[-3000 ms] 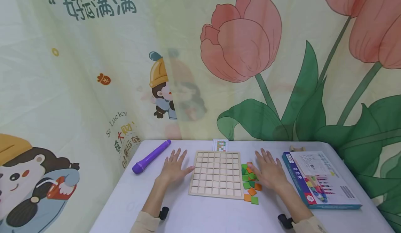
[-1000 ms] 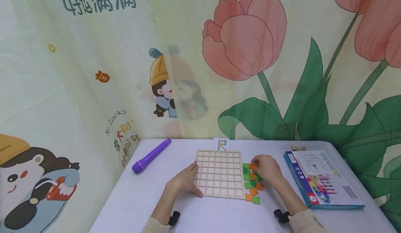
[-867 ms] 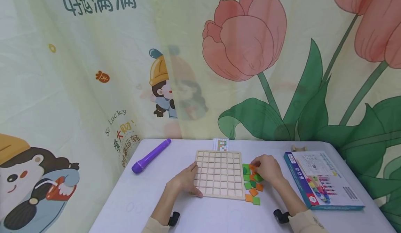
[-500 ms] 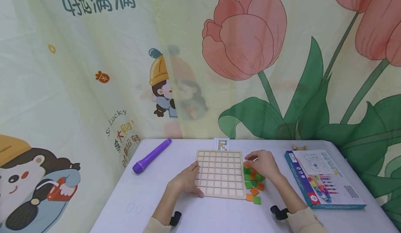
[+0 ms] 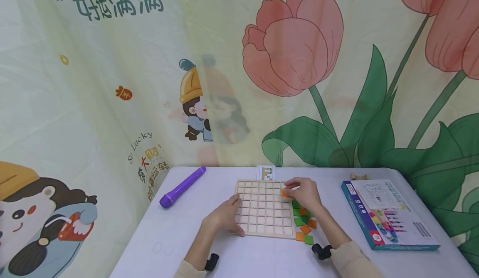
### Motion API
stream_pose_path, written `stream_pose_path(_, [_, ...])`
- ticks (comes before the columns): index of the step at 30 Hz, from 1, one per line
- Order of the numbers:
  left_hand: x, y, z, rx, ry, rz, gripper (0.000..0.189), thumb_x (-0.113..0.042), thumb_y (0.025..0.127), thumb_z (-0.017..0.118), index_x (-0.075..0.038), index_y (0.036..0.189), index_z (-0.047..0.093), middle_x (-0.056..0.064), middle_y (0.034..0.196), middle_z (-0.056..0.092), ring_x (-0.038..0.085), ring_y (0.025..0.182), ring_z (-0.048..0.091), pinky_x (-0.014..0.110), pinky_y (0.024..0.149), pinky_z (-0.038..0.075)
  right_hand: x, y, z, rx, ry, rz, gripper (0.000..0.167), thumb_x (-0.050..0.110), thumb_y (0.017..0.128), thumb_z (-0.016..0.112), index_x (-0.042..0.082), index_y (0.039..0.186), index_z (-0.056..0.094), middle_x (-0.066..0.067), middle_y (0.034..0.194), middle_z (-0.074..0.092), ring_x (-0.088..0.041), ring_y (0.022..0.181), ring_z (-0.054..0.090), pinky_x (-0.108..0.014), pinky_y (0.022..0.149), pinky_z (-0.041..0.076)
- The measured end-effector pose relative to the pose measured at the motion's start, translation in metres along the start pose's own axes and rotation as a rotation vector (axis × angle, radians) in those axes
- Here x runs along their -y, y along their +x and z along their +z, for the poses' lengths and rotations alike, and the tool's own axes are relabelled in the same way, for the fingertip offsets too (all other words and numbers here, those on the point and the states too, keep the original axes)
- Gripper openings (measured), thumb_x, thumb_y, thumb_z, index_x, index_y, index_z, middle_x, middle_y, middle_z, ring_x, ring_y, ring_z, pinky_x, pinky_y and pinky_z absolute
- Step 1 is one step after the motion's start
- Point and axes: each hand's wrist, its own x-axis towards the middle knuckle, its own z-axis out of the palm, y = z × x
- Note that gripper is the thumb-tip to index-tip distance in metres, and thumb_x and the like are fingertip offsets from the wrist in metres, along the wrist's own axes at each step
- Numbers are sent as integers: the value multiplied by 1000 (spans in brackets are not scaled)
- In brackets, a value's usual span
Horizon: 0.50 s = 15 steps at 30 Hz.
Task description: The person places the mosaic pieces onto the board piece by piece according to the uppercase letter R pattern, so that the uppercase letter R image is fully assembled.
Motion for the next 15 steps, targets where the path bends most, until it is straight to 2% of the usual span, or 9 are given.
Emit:
stream_pose_path(6, [0,1,3,10,14,2,118,-47,62,100,7,152,46,20,164,38,33,153,36,45,124,34,9,6,12,4,145,45,26,3,85,85,-4,108,76,-9,88,75,-24,71,76,-32,63,65])
stream_pose_path(15, [1,3,2,27,-21,-2,119,-45,63,100,7,154,43,20,165,37,33,153,36,41,124,34,17,17,32,1,239,96,27,4,85,85,-5,109,76,-11,88,76,-32,78,77,-43,72,66])
